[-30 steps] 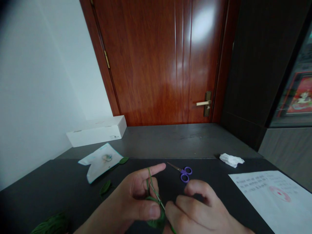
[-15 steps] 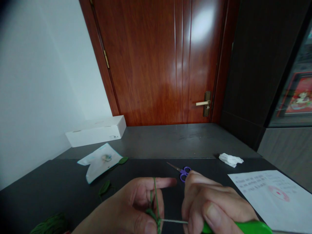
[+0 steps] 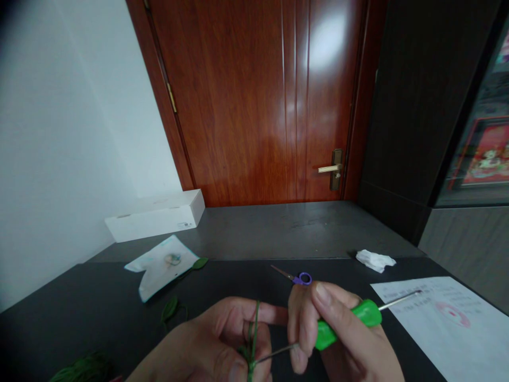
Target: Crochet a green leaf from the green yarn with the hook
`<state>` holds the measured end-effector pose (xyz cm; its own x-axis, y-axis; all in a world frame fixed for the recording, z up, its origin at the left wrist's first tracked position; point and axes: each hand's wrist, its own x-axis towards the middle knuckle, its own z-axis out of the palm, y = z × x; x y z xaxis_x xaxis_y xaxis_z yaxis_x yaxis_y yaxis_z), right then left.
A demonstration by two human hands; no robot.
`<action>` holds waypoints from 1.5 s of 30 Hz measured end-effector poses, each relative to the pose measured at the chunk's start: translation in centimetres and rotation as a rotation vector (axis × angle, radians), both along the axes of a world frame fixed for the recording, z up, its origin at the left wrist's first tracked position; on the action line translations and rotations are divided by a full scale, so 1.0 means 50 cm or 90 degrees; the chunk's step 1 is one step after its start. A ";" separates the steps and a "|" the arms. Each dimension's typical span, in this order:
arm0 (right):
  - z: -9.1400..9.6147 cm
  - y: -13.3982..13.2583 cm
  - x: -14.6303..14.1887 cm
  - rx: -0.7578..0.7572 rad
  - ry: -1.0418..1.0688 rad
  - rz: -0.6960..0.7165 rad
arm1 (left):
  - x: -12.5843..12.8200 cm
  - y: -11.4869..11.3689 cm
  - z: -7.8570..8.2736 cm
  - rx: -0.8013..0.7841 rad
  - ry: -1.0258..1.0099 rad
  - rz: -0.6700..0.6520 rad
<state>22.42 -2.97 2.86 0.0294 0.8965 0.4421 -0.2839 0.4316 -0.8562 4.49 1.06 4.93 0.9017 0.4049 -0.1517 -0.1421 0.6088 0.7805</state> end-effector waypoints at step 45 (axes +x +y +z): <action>-0.016 0.011 -0.012 0.513 -0.652 -0.359 | 0.017 -0.025 -0.018 0.469 0.118 0.718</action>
<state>21.84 -2.42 2.07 -0.3470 0.3685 0.8624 0.6735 0.7379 -0.0444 5.34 -0.21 4.02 0.0189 0.9414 0.3367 -0.1402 -0.3309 0.9332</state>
